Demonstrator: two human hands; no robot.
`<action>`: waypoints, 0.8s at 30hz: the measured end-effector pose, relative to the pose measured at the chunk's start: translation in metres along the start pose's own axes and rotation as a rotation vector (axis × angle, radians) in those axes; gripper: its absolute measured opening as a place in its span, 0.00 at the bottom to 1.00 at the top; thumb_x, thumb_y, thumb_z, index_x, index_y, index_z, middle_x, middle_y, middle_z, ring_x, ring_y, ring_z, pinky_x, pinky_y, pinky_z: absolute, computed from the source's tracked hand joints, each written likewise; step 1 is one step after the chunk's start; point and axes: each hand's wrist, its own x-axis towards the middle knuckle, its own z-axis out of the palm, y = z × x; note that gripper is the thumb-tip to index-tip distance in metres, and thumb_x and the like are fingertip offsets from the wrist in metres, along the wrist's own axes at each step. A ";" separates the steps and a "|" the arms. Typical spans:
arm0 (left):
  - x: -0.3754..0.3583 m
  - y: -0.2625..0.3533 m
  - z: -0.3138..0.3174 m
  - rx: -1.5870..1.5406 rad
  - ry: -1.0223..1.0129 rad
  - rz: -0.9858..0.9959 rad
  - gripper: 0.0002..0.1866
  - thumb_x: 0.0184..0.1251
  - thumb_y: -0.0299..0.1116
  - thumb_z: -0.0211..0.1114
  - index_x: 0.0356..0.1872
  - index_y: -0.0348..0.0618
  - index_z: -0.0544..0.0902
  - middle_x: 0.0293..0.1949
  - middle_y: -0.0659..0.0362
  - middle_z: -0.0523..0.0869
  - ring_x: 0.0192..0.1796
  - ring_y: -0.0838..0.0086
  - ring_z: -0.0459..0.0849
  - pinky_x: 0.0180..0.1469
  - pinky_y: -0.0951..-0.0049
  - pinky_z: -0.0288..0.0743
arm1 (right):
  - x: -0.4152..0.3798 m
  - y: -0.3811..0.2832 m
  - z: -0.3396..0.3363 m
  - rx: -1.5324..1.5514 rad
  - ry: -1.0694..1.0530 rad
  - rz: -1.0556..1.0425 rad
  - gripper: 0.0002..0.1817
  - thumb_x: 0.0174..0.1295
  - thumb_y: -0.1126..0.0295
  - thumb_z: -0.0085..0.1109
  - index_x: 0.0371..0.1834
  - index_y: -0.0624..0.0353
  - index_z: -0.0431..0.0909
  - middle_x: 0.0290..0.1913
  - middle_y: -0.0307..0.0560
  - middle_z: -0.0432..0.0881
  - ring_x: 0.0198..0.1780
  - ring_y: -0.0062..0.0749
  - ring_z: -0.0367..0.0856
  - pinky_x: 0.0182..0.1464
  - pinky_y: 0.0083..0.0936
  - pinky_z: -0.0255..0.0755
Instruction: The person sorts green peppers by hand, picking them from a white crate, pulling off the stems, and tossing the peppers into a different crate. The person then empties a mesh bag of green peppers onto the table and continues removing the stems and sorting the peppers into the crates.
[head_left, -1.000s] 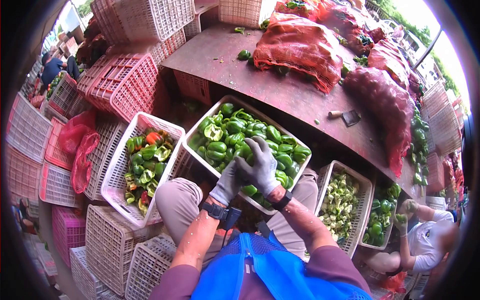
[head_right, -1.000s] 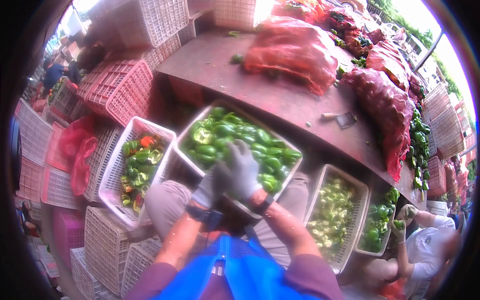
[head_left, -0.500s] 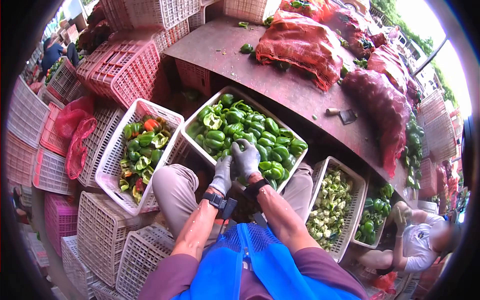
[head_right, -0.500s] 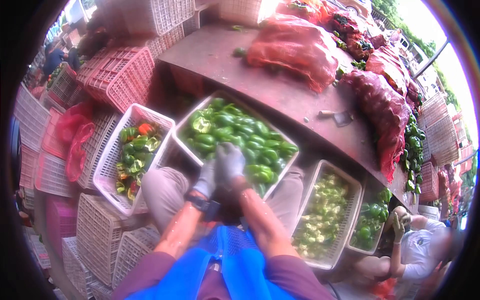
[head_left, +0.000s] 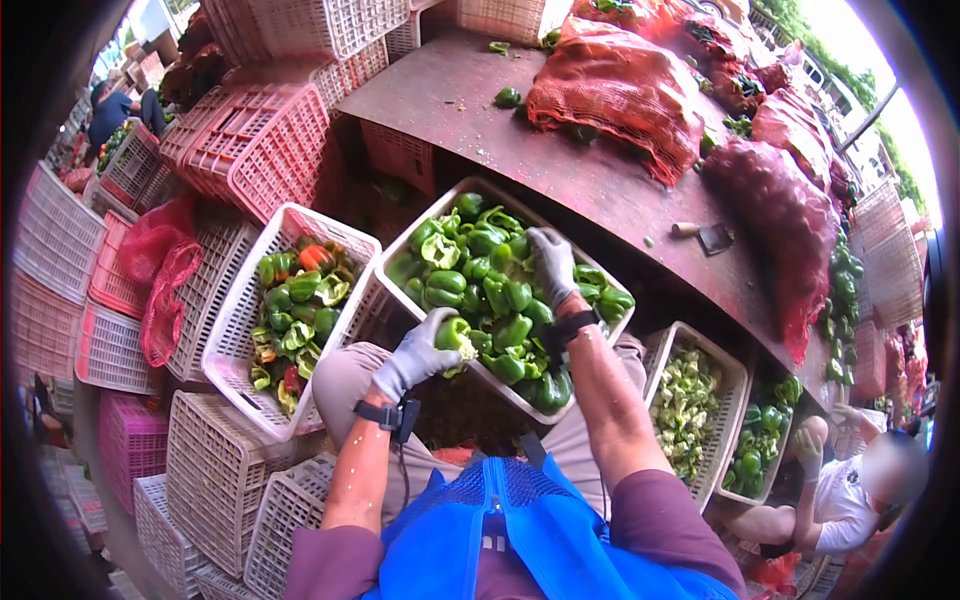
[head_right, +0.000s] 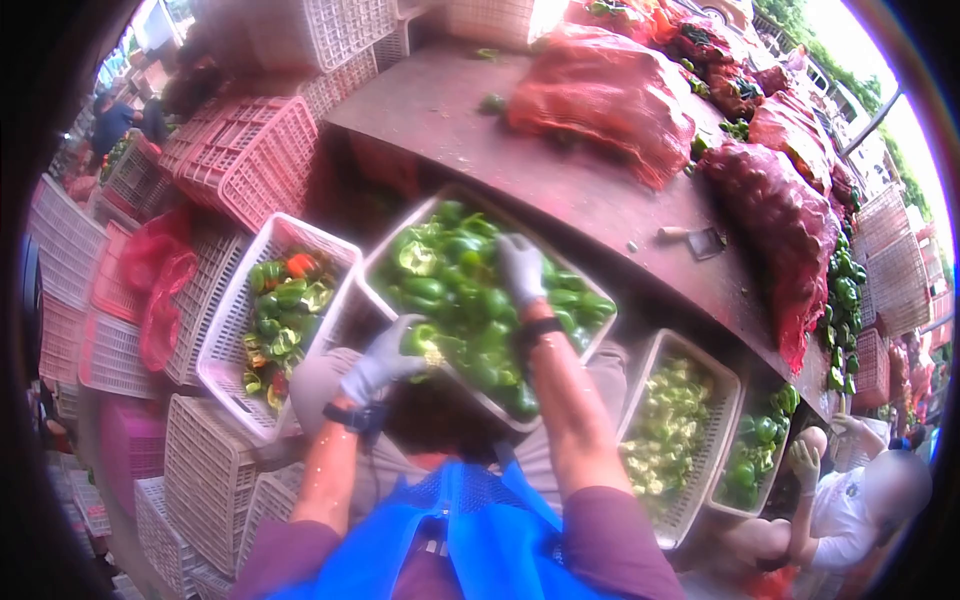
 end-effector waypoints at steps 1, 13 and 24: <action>-0.002 -0.006 -0.005 -0.277 -0.016 0.006 0.33 0.55 0.34 0.74 0.63 0.42 0.74 0.56 0.57 0.82 0.58 0.70 0.82 0.64 0.68 0.74 | -0.001 -0.019 -0.001 -0.027 -0.002 -0.029 0.16 0.65 0.61 0.59 0.49 0.60 0.82 0.46 0.54 0.85 0.46 0.45 0.83 0.51 0.35 0.75; 0.021 0.003 0.004 -1.023 0.067 0.222 0.33 0.71 0.33 0.63 0.75 0.46 0.63 0.68 0.56 0.74 0.70 0.64 0.74 0.72 0.60 0.68 | 0.006 0.036 0.052 -1.168 -0.127 -0.486 0.40 0.66 0.49 0.58 0.78 0.53 0.57 0.66 0.61 0.72 0.65 0.57 0.73 0.68 0.54 0.63; 0.009 0.026 0.018 -0.382 0.134 0.328 0.34 0.63 0.32 0.69 0.71 0.42 0.68 0.64 0.56 0.76 0.63 0.72 0.76 0.68 0.70 0.69 | -0.117 -0.015 0.020 0.022 -0.593 -0.073 0.25 0.62 0.57 0.69 0.54 0.63 0.77 0.44 0.47 0.83 0.45 0.30 0.80 0.50 0.30 0.74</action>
